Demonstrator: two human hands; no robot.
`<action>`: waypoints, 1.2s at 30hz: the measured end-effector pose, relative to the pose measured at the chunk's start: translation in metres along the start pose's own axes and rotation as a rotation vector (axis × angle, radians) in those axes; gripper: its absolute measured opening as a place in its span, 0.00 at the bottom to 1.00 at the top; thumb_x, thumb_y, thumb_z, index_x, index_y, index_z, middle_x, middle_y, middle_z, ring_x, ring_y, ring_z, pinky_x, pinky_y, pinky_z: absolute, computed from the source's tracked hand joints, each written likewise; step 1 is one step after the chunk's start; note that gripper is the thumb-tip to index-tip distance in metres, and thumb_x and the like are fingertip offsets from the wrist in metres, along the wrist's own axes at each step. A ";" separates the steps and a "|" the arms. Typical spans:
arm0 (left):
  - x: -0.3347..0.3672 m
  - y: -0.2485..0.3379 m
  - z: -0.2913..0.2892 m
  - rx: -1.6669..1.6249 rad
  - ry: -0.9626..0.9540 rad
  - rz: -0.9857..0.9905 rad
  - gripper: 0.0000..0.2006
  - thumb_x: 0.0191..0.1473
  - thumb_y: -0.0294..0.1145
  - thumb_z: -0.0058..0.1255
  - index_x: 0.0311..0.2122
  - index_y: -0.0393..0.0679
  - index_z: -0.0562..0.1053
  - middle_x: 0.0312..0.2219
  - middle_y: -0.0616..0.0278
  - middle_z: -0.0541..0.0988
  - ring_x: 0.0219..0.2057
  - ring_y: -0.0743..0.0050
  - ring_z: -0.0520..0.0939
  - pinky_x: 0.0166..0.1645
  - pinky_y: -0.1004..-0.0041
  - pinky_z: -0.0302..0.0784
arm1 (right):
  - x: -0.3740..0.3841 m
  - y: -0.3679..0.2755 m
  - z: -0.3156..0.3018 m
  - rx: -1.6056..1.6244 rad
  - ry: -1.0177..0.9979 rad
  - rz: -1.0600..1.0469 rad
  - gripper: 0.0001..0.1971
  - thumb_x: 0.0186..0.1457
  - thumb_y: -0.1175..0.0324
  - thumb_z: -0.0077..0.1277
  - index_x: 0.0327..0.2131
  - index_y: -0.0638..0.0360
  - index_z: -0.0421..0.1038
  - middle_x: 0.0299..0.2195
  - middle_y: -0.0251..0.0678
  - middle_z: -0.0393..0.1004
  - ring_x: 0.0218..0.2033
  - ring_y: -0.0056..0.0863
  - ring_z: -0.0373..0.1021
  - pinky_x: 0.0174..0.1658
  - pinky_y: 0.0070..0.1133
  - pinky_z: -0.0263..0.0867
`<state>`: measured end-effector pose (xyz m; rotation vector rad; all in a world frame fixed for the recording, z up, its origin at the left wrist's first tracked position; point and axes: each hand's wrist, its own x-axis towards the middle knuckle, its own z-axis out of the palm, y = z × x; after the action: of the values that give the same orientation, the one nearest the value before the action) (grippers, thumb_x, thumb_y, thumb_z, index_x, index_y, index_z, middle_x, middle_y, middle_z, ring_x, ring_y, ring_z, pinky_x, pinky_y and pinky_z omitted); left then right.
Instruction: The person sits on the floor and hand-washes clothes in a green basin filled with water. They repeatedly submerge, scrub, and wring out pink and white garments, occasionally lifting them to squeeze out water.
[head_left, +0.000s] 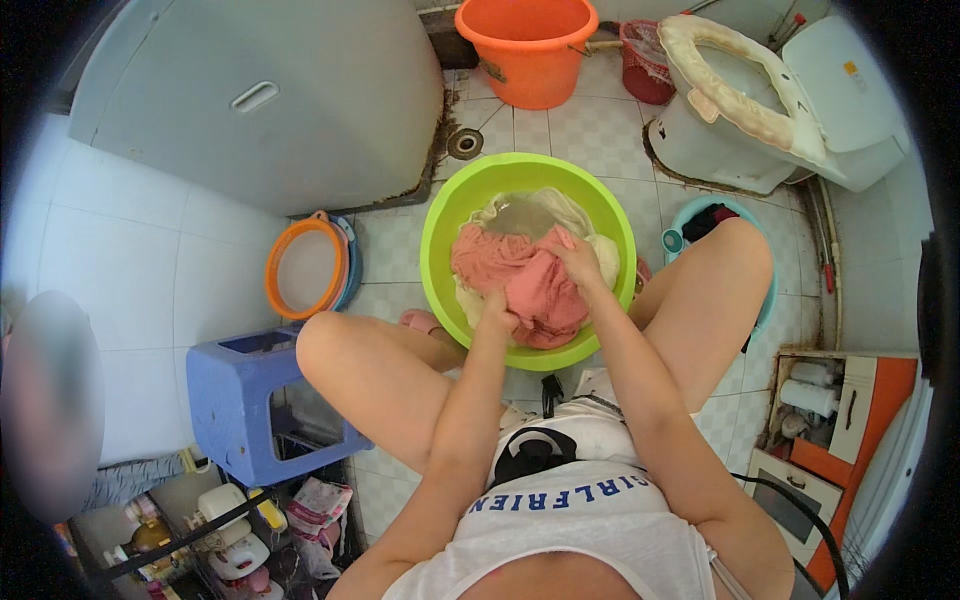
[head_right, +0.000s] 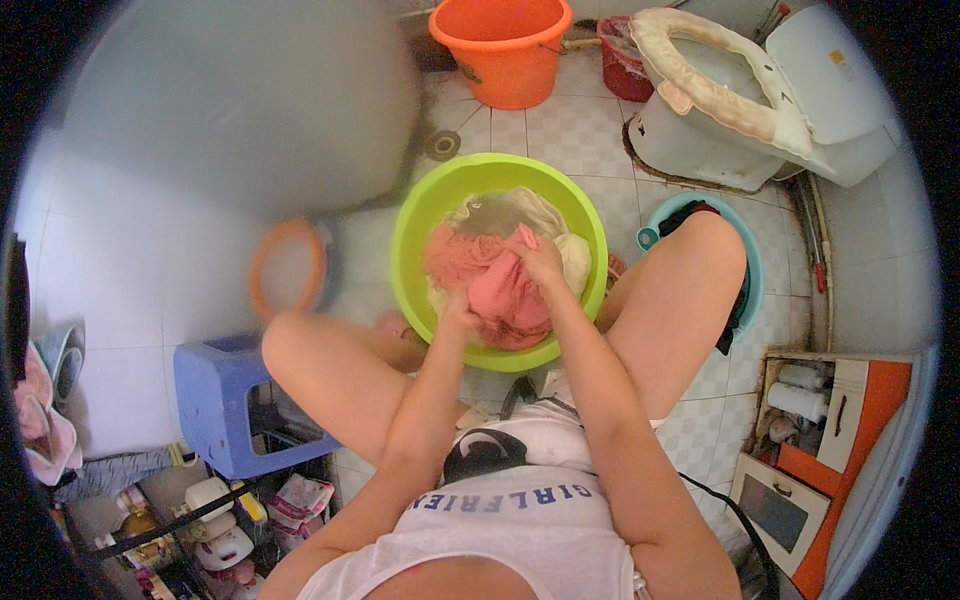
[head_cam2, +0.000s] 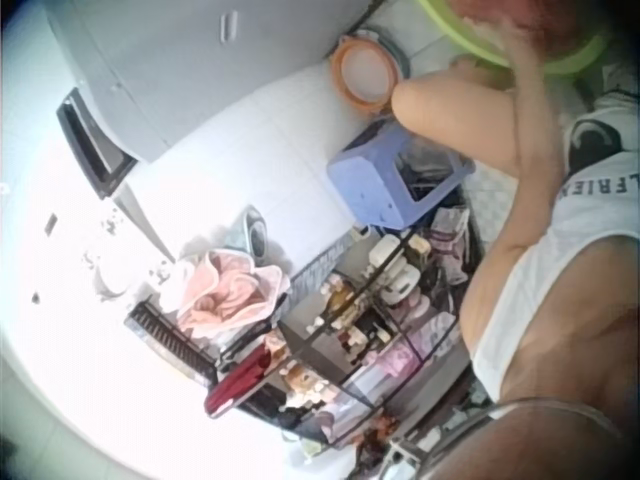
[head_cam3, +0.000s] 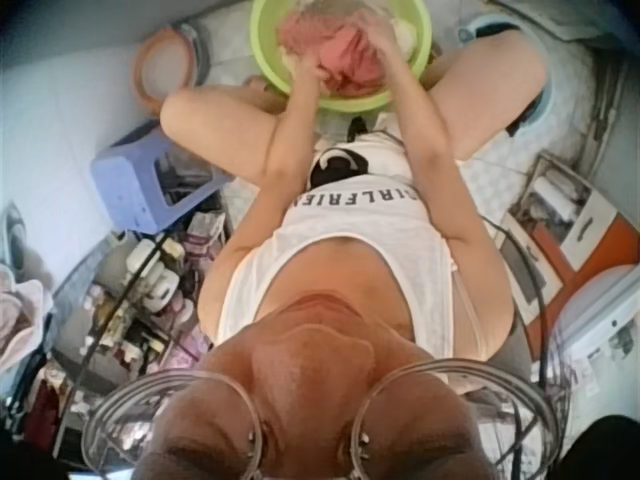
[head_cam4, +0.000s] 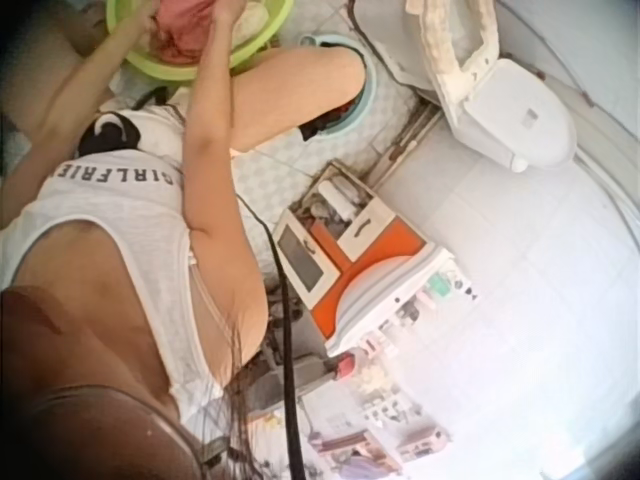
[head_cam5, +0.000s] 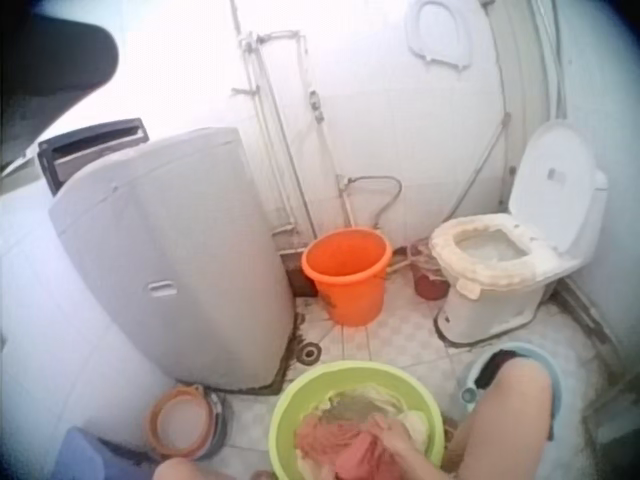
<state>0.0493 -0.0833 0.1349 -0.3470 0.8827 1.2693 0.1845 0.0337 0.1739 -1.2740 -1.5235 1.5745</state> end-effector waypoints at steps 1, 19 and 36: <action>0.005 -0.004 -0.013 -0.011 0.012 0.047 0.22 0.58 0.45 0.41 0.52 0.42 0.68 0.46 0.57 0.75 0.47 0.59 0.76 0.53 0.58 0.71 | -0.006 -0.012 0.014 -0.117 -0.069 -0.004 0.21 0.56 0.60 0.46 0.51 0.58 0.66 0.46 0.45 0.73 0.47 0.33 0.69 0.50 0.26 0.63; 0.005 -0.010 -0.008 -0.049 -0.282 0.196 0.16 0.57 0.43 0.45 0.48 0.48 0.70 0.42 0.63 0.77 0.40 0.67 0.78 0.47 0.61 0.75 | -0.091 -0.066 0.063 -0.899 -0.265 -0.340 0.26 0.56 0.48 0.39 0.27 0.64 0.74 0.22 0.53 0.74 0.22 0.49 0.73 0.26 0.40 0.68; -0.028 0.008 0.013 0.092 0.100 0.393 0.20 0.63 0.43 0.32 0.55 0.44 0.63 0.51 0.58 0.70 0.51 0.63 0.72 0.58 0.64 0.66 | -0.032 -0.049 0.024 -0.417 -0.300 0.198 0.22 0.49 0.63 0.55 0.47 0.65 0.70 0.40 0.38 0.76 0.39 0.29 0.72 0.44 0.26 0.67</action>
<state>0.0454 -0.0915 0.1655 -0.1679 1.1288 1.5750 0.1641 0.0033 0.2261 -1.5011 -2.0494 1.6871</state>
